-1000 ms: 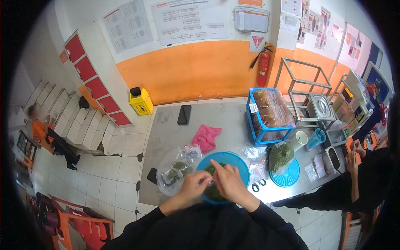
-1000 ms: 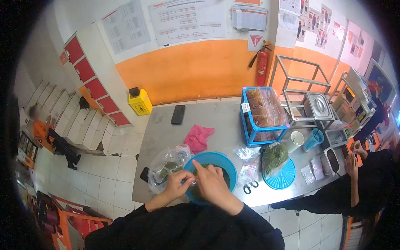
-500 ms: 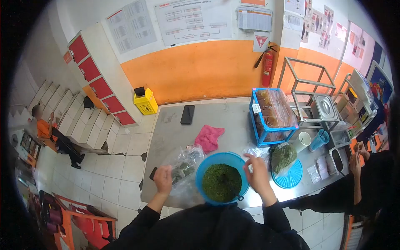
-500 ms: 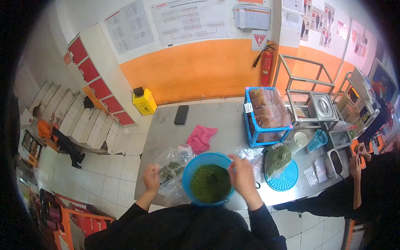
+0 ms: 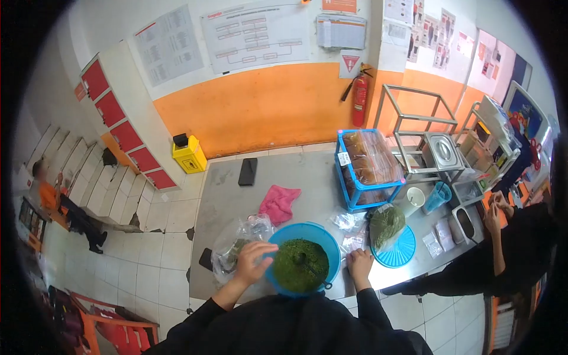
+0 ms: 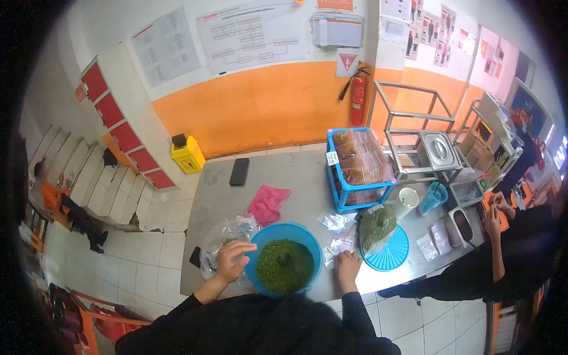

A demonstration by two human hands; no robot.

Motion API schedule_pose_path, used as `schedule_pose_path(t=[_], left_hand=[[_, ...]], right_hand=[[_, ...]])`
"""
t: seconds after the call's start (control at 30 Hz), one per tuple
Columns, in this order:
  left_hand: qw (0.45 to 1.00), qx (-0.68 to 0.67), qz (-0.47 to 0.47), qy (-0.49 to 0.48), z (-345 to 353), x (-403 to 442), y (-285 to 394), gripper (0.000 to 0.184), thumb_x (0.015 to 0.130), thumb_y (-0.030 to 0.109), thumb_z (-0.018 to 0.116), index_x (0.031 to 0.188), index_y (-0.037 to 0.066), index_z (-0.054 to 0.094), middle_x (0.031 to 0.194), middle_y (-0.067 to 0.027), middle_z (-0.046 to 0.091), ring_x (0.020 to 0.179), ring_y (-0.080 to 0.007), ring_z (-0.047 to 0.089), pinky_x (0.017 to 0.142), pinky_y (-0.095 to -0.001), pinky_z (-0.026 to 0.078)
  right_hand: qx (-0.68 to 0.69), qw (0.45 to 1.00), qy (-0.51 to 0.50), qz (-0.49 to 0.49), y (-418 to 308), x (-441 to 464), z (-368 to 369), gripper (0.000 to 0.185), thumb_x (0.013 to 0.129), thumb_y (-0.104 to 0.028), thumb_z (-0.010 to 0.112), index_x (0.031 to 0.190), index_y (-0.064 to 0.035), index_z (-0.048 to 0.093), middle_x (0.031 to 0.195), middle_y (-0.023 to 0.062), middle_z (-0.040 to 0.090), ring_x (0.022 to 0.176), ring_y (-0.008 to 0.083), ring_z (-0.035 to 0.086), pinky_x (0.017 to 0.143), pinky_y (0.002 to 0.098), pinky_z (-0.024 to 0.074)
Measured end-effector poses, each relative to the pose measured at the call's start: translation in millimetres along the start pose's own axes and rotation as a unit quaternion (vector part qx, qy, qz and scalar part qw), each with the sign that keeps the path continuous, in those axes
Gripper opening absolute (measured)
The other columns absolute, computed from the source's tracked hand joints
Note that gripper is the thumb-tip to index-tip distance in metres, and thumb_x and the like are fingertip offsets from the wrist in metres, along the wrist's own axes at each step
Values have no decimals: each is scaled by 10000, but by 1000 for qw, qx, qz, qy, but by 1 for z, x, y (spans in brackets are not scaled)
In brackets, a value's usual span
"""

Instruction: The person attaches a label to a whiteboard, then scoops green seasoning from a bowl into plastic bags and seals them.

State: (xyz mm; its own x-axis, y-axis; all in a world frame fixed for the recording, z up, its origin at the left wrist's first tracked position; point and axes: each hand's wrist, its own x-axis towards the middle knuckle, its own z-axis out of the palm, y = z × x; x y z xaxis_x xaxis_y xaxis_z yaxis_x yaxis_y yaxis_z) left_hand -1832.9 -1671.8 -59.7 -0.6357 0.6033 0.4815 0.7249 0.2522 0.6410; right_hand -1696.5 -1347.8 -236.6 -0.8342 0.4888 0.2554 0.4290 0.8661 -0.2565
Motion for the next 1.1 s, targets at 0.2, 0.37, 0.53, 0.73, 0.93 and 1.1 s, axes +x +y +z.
schedule_pose_path(t=[0.2, 0.37, 0.53, 0.73, 0.93, 1.1], left_hand=[[977, -163, -91, -102, 25, 12, 22, 366, 947, 342, 536, 1117, 43, 663, 1085, -139, 678, 1006, -270, 653, 890, -369, 498], [652, -683, -312, -107, 46, 17, 17, 421, 990, 296, 511, 1227, -49, 551, 1126, -172, 649, 990, -260, 656, 901, -351, 507], [878, -372, -268, -141, 42, 28, 26, 324, 986, 209, 521, 1174, -50, 575, 1082, -139, 660, 967, -194, 661, 822, -298, 540], [960, -131, -209, -135, 23, 30, 51, 250, 821, 169, 748, 934, 33, 571, 897, -119, 658, 790, -168, 672, 673, -278, 519], [986, -102, -135, -6, 34, 15, 44, 260, 800, 170, 762, 943, 29, 597, 791, -90, 648, 703, -138, 654, 599, -257, 506], [932, -276, -220, -83, 45, 12, 45, 195, 911, 138, 634, 1000, -36, 637, 880, -71, 682, 757, -109, 646, 655, -245, 532]], right_hand=[[318, 921, 224, -41, -53, 35, -95, 83, 736, -77, 728, 758, -91, 649, 793, 52, 597, 792, 273, 538, 699, 375, 405], [255, 879, 191, -355, -120, 31, -170, 185, 646, -150, 755, 815, -147, 678, 920, 13, 624, 819, 236, 567, 713, 358, 450], [312, 897, 82, -302, -152, 33, -188, 189, 730, -156, 748, 900, -111, 678, 993, 39, 634, 927, 290, 587, 755, 380, 474], [377, 896, -81, -221, -142, 31, -159, 120, 766, -64, 706, 871, -39, 655, 845, 108, 611, 789, 310, 609, 689, 390, 489], [528, 835, -133, -80, -151, 24, -149, 109, 755, -13, 718, 761, -2, 610, 763, 79, 571, 676, 185, 580, 617, 302, 455], [654, 709, -261, 47, -161, 12, -136, 170, 780, -27, 724, 750, -2, 558, 747, 32, 535, 670, 102, 580, 583, 290, 459]])
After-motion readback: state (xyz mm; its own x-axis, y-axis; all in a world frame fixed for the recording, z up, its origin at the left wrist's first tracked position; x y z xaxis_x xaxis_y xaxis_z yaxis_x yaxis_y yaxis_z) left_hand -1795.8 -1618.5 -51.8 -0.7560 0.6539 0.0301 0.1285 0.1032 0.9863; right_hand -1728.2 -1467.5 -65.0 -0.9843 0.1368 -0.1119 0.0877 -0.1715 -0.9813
